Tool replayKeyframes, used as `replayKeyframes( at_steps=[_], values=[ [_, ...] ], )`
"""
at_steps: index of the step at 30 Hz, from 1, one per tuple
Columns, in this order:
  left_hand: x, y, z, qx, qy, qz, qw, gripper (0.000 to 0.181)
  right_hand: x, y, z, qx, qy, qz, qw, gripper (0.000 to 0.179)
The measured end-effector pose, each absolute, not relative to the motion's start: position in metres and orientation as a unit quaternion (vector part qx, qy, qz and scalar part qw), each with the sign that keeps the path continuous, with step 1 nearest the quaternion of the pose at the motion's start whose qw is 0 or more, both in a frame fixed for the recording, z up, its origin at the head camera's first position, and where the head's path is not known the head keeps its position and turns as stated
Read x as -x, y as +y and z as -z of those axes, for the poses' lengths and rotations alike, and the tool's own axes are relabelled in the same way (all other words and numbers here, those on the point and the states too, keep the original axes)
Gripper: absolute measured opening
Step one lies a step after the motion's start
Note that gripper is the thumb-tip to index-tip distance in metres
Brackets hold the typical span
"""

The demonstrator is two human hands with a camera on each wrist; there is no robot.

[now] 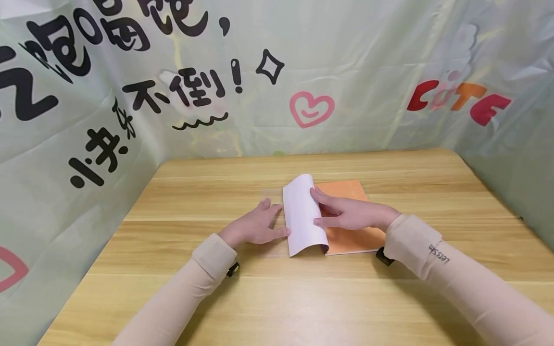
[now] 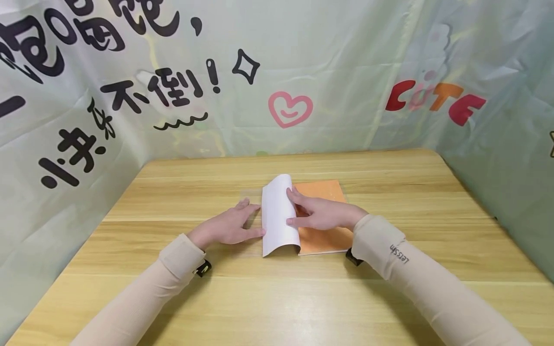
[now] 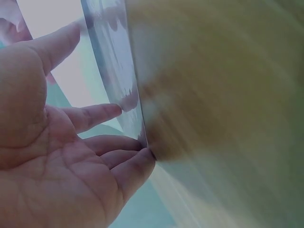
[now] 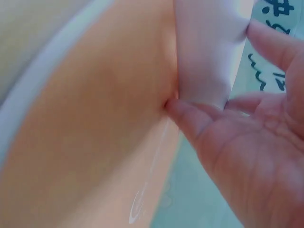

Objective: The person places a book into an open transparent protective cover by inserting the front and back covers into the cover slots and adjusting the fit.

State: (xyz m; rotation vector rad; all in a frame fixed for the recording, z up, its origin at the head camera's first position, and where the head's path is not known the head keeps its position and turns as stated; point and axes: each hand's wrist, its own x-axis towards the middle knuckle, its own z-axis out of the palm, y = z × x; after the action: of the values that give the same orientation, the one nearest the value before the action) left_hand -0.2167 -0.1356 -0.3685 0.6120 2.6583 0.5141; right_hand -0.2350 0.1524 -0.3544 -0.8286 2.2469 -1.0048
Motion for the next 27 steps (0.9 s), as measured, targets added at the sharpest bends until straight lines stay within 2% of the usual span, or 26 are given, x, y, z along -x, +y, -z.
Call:
replayKeyframes(
  at_steps=[8, 15, 27],
  values=[
    [0.217, -0.137, 0.369, -0.217, 0.941, -0.184, 0.184, 0.082, 0.239, 0.155, 0.355, 0.313, 0.825, 0.374, 0.286, 0.093],
    [0.217, -0.137, 0.370, -0.216, 0.940, -0.187, 0.187, 0.082, 0.236, 0.151, 0.357, 0.309, 0.859, 0.323, 0.249, 0.093],
    [0.215, -0.138, 0.370, -0.221, 0.939, -0.187, 0.183, 0.081, 0.232, 0.144, 0.352, 0.312, 0.884, 0.266, 0.227, 0.094]
  ],
)
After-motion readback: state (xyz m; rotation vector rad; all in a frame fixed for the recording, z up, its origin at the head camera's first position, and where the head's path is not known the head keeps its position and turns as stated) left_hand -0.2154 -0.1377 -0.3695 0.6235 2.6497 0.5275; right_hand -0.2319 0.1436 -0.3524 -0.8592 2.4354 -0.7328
